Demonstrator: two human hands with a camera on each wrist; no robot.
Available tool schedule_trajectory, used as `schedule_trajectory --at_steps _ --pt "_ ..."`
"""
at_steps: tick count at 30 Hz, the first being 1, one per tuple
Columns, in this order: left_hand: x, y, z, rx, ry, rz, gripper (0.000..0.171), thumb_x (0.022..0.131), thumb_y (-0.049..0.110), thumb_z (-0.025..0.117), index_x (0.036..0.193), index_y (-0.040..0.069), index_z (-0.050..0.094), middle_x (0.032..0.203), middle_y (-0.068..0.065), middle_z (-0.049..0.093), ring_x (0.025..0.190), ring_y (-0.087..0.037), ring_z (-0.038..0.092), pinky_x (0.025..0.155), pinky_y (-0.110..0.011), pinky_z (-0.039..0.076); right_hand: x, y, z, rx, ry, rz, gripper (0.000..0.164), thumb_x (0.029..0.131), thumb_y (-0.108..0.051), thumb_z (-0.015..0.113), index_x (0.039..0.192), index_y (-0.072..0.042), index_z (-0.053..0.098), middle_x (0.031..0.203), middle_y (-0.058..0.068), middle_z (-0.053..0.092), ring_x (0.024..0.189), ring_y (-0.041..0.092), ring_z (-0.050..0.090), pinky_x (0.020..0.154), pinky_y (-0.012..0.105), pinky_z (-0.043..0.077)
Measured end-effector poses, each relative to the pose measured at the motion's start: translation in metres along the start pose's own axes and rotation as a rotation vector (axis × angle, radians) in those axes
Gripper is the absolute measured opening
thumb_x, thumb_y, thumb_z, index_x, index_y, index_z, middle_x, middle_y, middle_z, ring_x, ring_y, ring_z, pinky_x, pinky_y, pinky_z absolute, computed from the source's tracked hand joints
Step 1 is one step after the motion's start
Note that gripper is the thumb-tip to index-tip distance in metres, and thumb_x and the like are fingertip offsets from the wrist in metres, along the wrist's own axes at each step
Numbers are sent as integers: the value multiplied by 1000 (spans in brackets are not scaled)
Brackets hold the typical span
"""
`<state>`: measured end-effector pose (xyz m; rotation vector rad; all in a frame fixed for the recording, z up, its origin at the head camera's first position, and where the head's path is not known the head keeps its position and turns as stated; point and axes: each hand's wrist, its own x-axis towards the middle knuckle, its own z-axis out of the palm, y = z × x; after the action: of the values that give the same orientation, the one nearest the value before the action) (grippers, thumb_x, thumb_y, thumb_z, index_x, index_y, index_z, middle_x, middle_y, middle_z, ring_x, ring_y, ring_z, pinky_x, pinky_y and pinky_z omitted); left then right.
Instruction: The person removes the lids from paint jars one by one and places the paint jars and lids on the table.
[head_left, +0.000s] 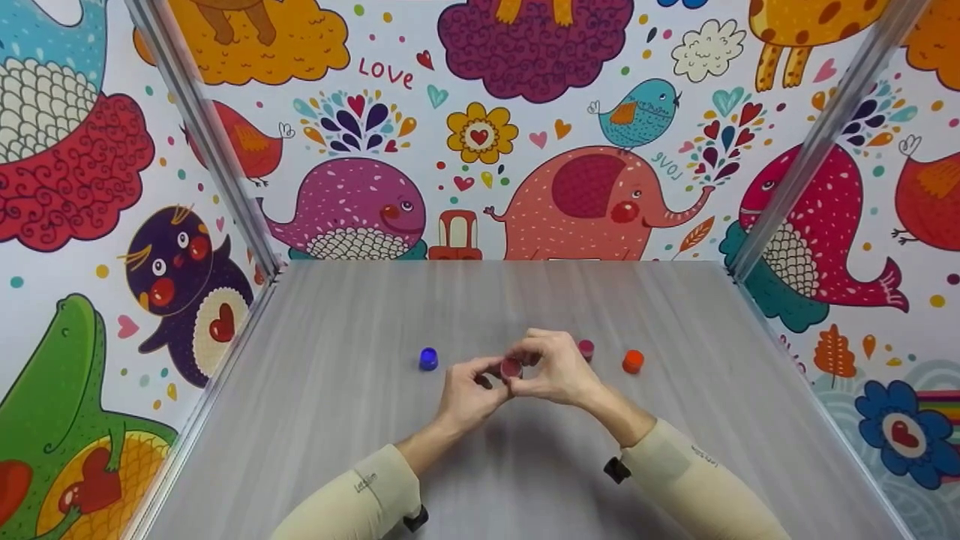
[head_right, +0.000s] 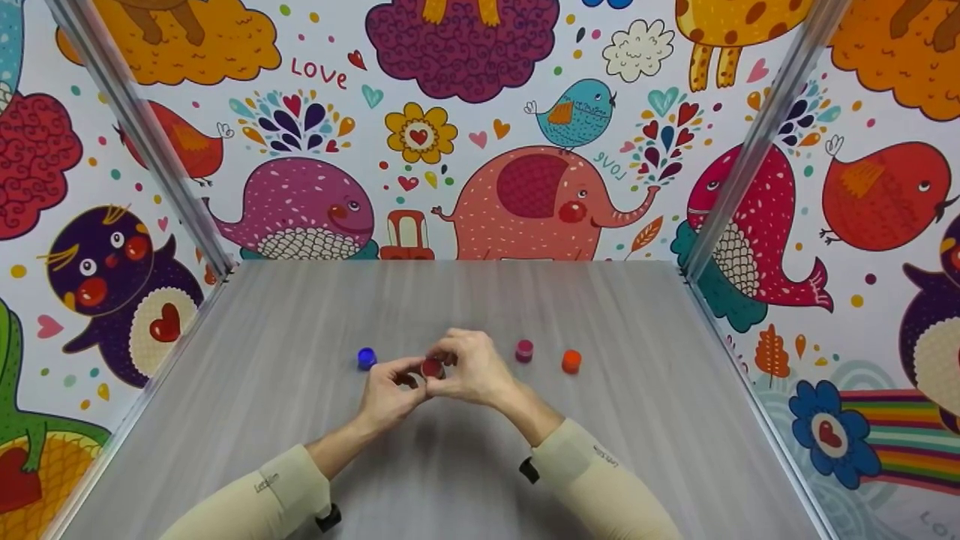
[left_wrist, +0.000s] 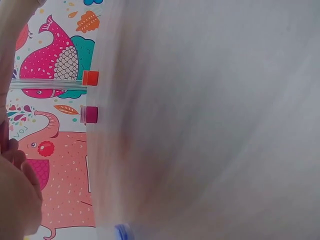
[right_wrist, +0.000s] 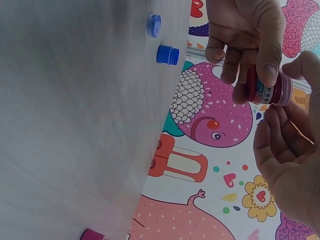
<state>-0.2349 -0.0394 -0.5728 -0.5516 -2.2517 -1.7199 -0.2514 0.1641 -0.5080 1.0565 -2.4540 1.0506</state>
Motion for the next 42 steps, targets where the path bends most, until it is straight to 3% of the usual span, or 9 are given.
schedule_trajectory --at_steps 10,22,29,32,38,42 --pt "-1 -2 0 -31 -64 37 20 88 14 94 107 19 89 95 -2 87 87 -8 75 75 -37 66 0 7 -3 43 -45 -74 24 81 -10 86 104 -18 85 93 -3 77 83 12 72 74 31 62" --pt "-1 4 -4 -40 -172 -3 20 90 21 93 110 18 89 96 -4 87 90 -8 76 79 -33 64 0 14 -9 122 -123 -156 31 79 -4 81 108 -16 85 96 0 77 85 13 70 75 32 62" --pt "-2 4 -5 -49 -231 -2 21 91 22 92 110 16 88 99 -5 88 92 -8 77 81 -47 67 0 18 -12 161 -171 -177 29 81 -4 81 108 -13 86 95 2 77 82 22 71 75 27 61" --pt "-2 3 -6 -48 -245 4 20 92 24 93 110 16 88 100 -5 88 92 -6 76 80 -47 67 2 18 -13 183 -179 -184 26 83 -6 83 108 -13 86 95 3 77 82 25 71 74 32 62" --pt "-2 2 -7 -42 -259 -5 21 92 25 93 111 19 87 102 -2 88 93 -7 77 79 -32 63 5 17 -16 192 -157 -192 25 86 -12 86 110 -16 87 98 2 80 84 18 70 73 39 63" --pt "-1 0 -7 -39 -231 -18 22 92 25 93 112 19 87 101 -3 87 93 -6 77 81 -40 66 4 16 -16 188 -137 -163 24 86 -12 89 110 -16 86 98 1 80 83 22 71 74 37 63"
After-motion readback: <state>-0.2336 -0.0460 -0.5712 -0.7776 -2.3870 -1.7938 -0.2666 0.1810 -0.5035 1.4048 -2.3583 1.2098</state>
